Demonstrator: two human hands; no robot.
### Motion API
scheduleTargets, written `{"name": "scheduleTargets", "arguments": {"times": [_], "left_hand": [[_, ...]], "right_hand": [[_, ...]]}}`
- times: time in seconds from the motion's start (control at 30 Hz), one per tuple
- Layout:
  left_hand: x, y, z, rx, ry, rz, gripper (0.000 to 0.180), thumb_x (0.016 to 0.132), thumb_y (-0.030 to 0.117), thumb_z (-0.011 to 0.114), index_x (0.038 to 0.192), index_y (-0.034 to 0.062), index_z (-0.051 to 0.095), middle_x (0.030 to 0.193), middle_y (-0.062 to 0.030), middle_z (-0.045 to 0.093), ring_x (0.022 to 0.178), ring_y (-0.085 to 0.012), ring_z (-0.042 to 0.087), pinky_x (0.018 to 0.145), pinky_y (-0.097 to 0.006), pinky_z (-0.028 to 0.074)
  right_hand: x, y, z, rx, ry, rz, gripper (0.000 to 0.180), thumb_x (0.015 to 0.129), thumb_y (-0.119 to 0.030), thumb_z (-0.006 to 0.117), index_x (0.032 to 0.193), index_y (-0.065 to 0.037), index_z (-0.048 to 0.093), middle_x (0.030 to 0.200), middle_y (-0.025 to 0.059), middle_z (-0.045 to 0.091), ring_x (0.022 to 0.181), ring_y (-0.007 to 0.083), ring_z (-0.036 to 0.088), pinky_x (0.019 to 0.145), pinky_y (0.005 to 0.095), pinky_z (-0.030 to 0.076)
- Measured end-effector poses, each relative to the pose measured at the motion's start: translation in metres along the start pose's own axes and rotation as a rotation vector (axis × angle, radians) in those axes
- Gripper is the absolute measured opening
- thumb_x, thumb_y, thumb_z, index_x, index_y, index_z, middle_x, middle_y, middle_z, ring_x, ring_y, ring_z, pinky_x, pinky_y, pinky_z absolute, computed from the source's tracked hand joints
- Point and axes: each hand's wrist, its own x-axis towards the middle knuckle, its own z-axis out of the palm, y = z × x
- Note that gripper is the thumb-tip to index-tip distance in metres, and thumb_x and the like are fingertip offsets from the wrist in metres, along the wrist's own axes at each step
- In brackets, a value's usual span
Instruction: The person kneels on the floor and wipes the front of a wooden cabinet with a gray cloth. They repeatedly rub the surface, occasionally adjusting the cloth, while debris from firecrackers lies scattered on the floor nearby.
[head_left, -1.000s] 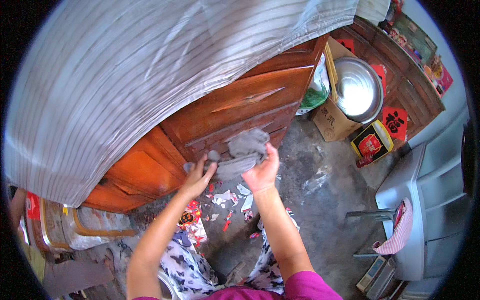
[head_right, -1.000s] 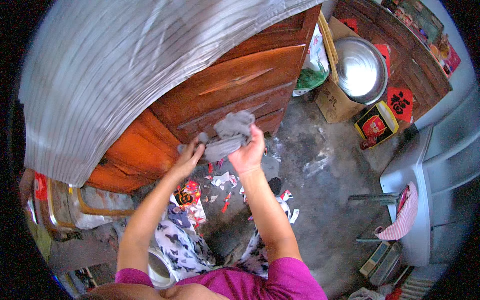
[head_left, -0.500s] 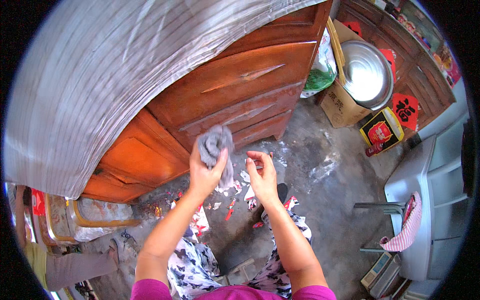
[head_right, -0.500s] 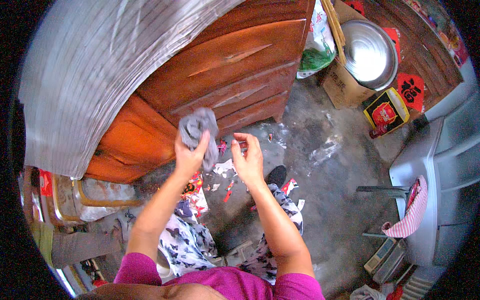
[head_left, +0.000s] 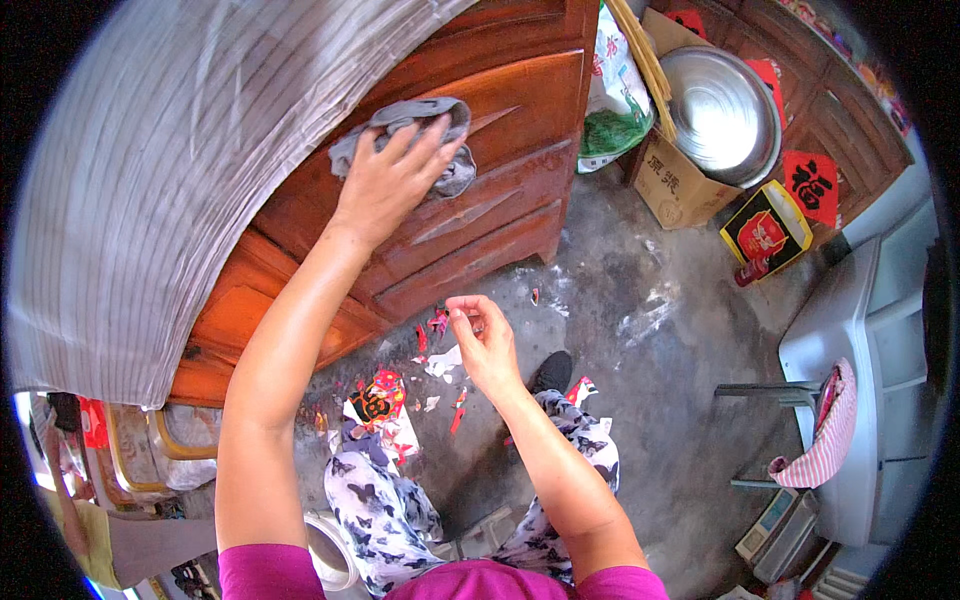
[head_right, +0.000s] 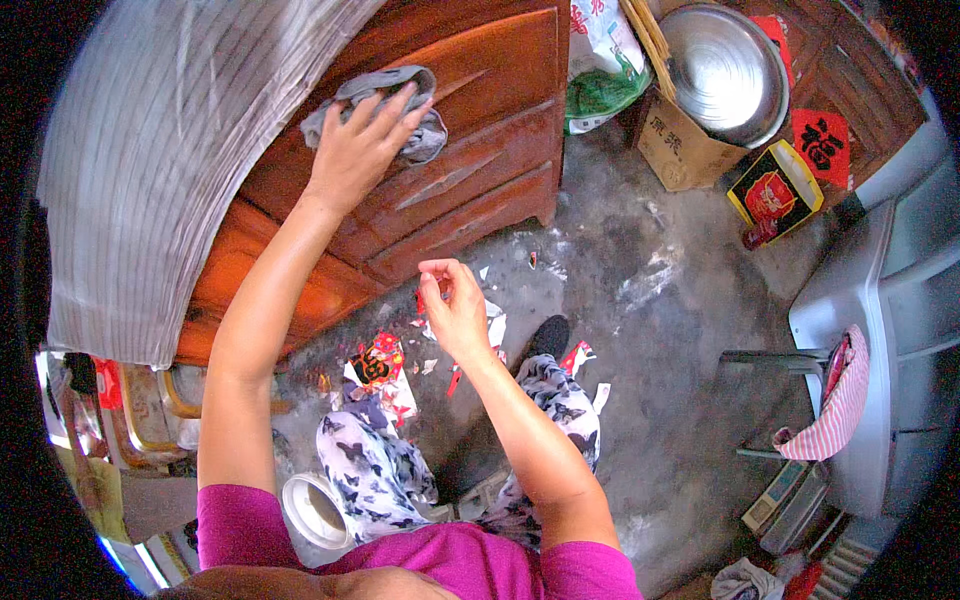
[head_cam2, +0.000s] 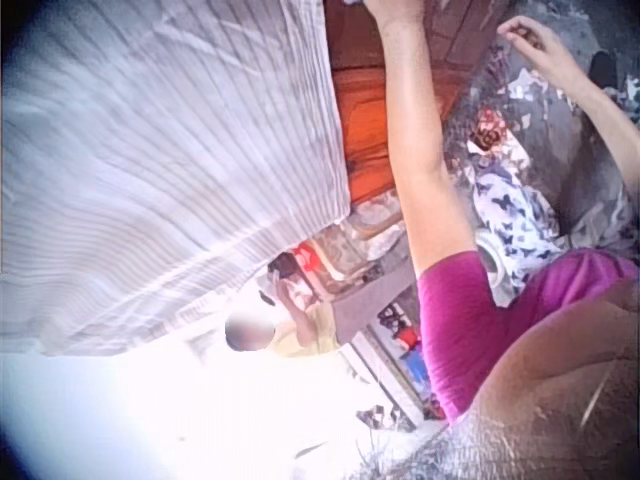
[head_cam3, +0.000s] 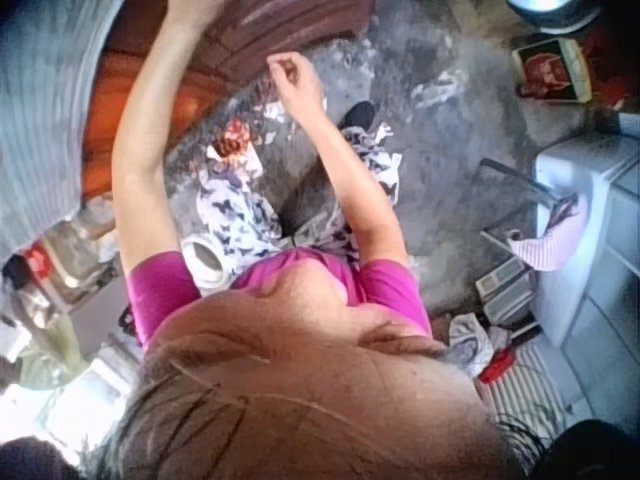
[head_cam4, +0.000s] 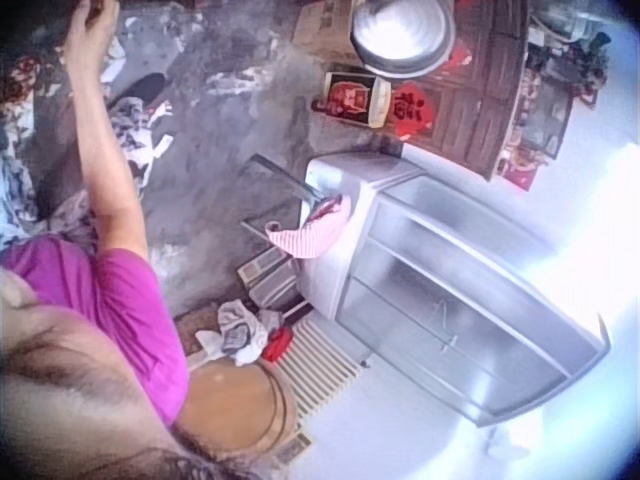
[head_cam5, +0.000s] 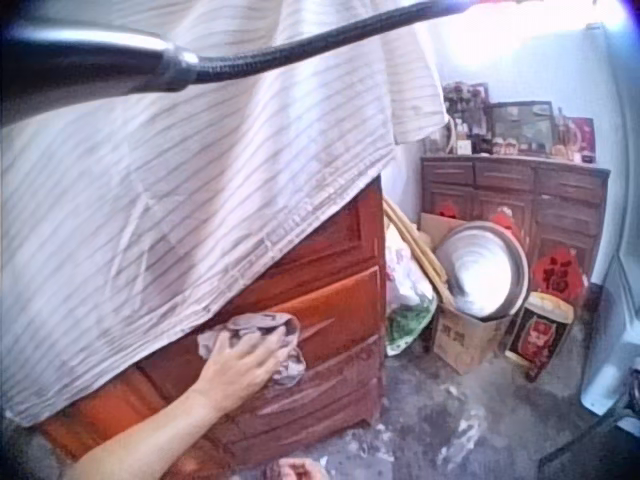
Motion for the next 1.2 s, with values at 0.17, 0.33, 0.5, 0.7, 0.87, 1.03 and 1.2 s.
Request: {"name": "scheduleTargets", "arguments": {"times": [0.17,0.33,0.5,0.7,0.87,1.03,1.2], "left_hand": [[-0.035,-0.006,0.002,0.081,-0.027,0.014,0.063,0.094,0.024,0.055,0.155,0.0398,0.046,0.158,0.0082,0.047,0.119,-0.0174,0.055,0.086,-0.044,0.046],[-0.082,-0.027,0.001,0.078,0.004,0.078,0.058,0.093,0.022,0.056,0.148,0.0413,0.054,0.161,0.0071,0.044,0.116,-0.0216,0.052,0.084,-0.040,0.043],[-0.123,-0.023,-0.017,-0.076,-0.274,0.004,0.059,0.083,0.003,0.063,0.138,0.0268,0.064,0.153,-0.0012,0.051,0.123,-0.0291,0.053,0.096,-0.043,0.044],[-0.159,0.032,-0.072,-0.878,-0.192,-0.733,0.080,0.069,-0.018,0.058,0.142,0.0139,0.062,0.138,-0.0178,0.056,0.135,-0.0385,0.049,0.119,-0.043,0.034],[-0.213,0.070,-0.104,-1.553,-0.197,-1.271,0.069,0.085,-0.008,0.063,0.151,0.0047,0.048,0.152,-0.0116,0.052,0.137,-0.0231,0.051,0.120,-0.038,0.034],[-0.264,0.076,-0.134,-1.819,-0.215,-1.431,0.076,0.087,-0.007,0.062,0.158,0.0099,0.041,0.153,-0.0106,0.051,0.140,-0.0235,0.049,0.120,-0.038,0.034],[-0.292,0.066,-0.121,-1.899,-0.250,-1.445,0.076,0.086,-0.009,0.060,0.158,0.0104,0.042,0.153,-0.0104,0.051,0.140,-0.0234,0.050,0.119,-0.037,0.036]], "right_hand": [[0.002,0.009,-0.006,0.157,0.008,0.023,0.018,0.099,-0.015,0.065,0.112,-0.004,0.069,0.100,0.0100,0.067,0.085,0.0155,0.066,0.077,0.0308,0.054],[0.006,0.015,0.002,0.171,0.071,-0.006,0.018,0.097,-0.018,0.066,0.107,-0.004,0.072,0.098,0.0131,0.069,0.086,0.0223,0.068,0.079,0.0359,0.055],[0.011,0.008,-0.007,0.126,0.092,0.039,0.020,0.100,-0.017,0.064,0.111,-0.002,0.070,0.095,0.0054,0.072,0.084,0.0116,0.064,0.076,0.0288,0.052],[0.016,0.002,-0.004,0.169,0.135,-0.034,0.017,0.098,-0.018,0.064,0.106,-0.004,0.070,0.097,0.0124,0.068,0.084,0.0232,0.067,0.078,0.0371,0.054],[0.012,-0.012,-0.016,0.128,0.137,-0.188,0.046,0.098,-0.009,0.064,0.143,-0.006,0.054,0.123,0.0139,0.064,0.106,0.0233,0.066,0.088,0.0341,0.056],[0.076,-0.131,-0.108,-0.102,0.147,-0.481,0.078,0.104,-0.009,0.057,0.167,-0.015,0.012,0.135,0.0148,0.057,0.090,0.0151,0.065,0.075,0.0290,0.056],[0.123,-0.342,-0.240,-0.528,0.490,-0.721,0.055,0.101,-0.022,0.065,0.151,-0.008,0.047,0.115,0.0104,0.073,0.093,0.0163,0.071,0.074,0.0276,0.056]]}}
